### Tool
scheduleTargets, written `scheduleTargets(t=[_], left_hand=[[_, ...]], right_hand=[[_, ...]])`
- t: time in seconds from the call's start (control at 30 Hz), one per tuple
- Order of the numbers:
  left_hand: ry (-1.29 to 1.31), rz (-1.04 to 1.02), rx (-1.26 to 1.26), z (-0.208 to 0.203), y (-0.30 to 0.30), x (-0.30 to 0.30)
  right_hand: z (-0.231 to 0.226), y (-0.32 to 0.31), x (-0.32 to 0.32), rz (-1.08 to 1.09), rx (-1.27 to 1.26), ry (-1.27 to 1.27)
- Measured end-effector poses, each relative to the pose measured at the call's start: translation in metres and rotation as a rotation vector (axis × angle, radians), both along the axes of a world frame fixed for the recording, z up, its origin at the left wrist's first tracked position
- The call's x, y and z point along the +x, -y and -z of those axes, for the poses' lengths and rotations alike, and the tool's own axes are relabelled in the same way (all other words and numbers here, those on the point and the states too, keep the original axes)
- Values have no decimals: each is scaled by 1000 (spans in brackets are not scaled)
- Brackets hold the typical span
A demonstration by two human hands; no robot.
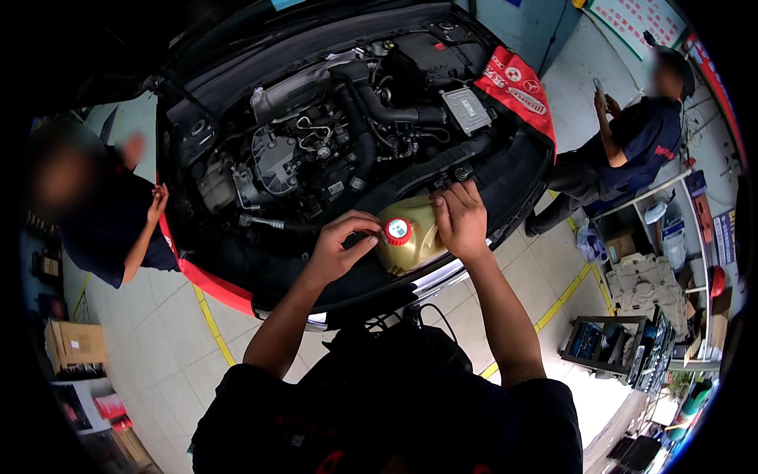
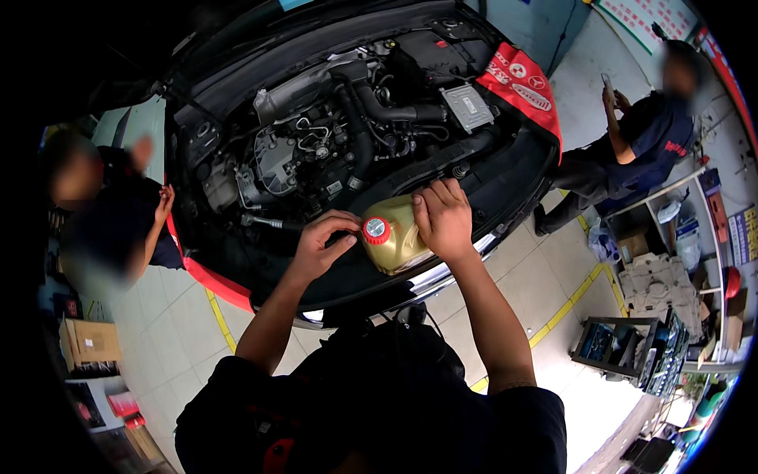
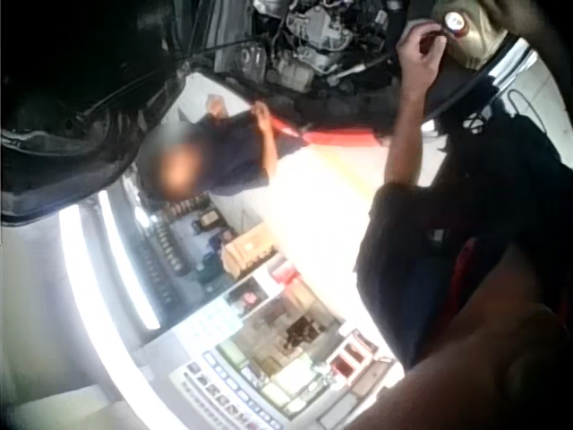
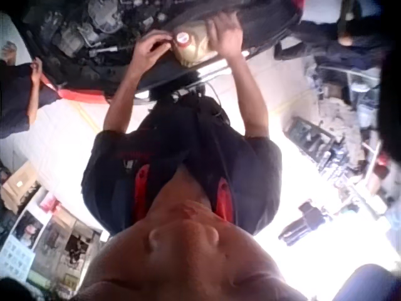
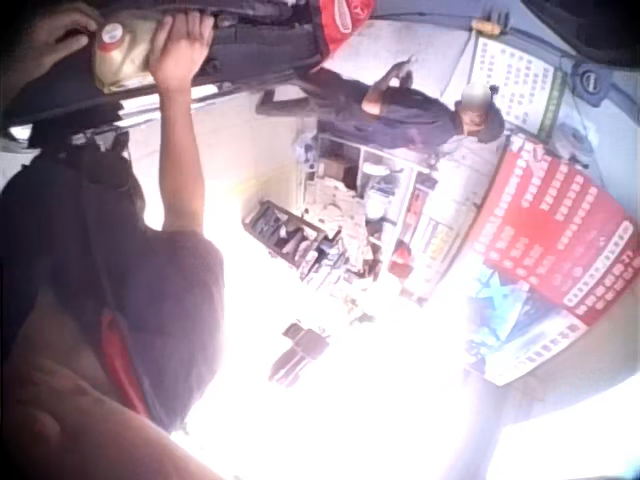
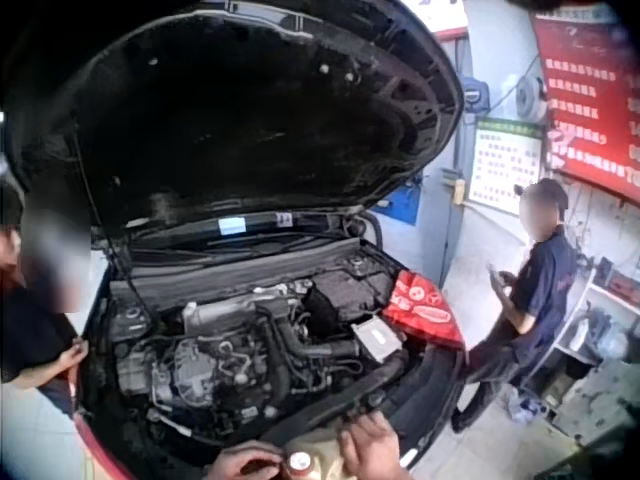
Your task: The person opens a container of engine oil and pours it into the car's engine through the oil filler opening. The person then closes the container and places it on the car's hood.
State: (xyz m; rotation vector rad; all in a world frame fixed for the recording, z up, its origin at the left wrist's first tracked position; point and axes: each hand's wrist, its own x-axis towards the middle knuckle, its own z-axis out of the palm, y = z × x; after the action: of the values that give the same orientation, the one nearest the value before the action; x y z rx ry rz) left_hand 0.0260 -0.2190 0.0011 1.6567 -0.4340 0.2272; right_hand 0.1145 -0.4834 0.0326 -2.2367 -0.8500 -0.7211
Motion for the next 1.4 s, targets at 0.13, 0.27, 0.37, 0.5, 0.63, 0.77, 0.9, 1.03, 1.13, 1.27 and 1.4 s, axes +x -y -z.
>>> scheduleTargets(t=[0.13,0.27,0.37,0.5,0.63,0.77,0.9,1.03,1.13,1.27,1.4], left_hand=[[-7,-41,21,3,1,-4],[-41,-66,25,-4,7,-2],[-47,-77,88,-8,11,-2],[-46,-48,149,-7,11,-4],[-16,-13,106,9,8,-5],[-59,5,-113,24,12,-10],[-118,-72,-282,12,27,-16],[-64,-116,-163,23,27,-15],[-16,-131,-86,33,26,-15],[-7,-85,-215,43,23,-16],[-69,-88,-407,46,23,-26]], right_hand=[[4,0,0,-33,11,-15],[4,-1,2,-56,35,-19],[6,1,3,-68,27,-16],[9,5,4,-77,19,-23],[8,4,5,-89,32,-22],[7,3,3,-84,37,-8],[8,2,4,-76,35,-5],[7,0,2,-65,31,1],[6,-1,2,-60,27,9],[7,-1,3,-60,11,19],[6,-2,2,-54,8,29]])
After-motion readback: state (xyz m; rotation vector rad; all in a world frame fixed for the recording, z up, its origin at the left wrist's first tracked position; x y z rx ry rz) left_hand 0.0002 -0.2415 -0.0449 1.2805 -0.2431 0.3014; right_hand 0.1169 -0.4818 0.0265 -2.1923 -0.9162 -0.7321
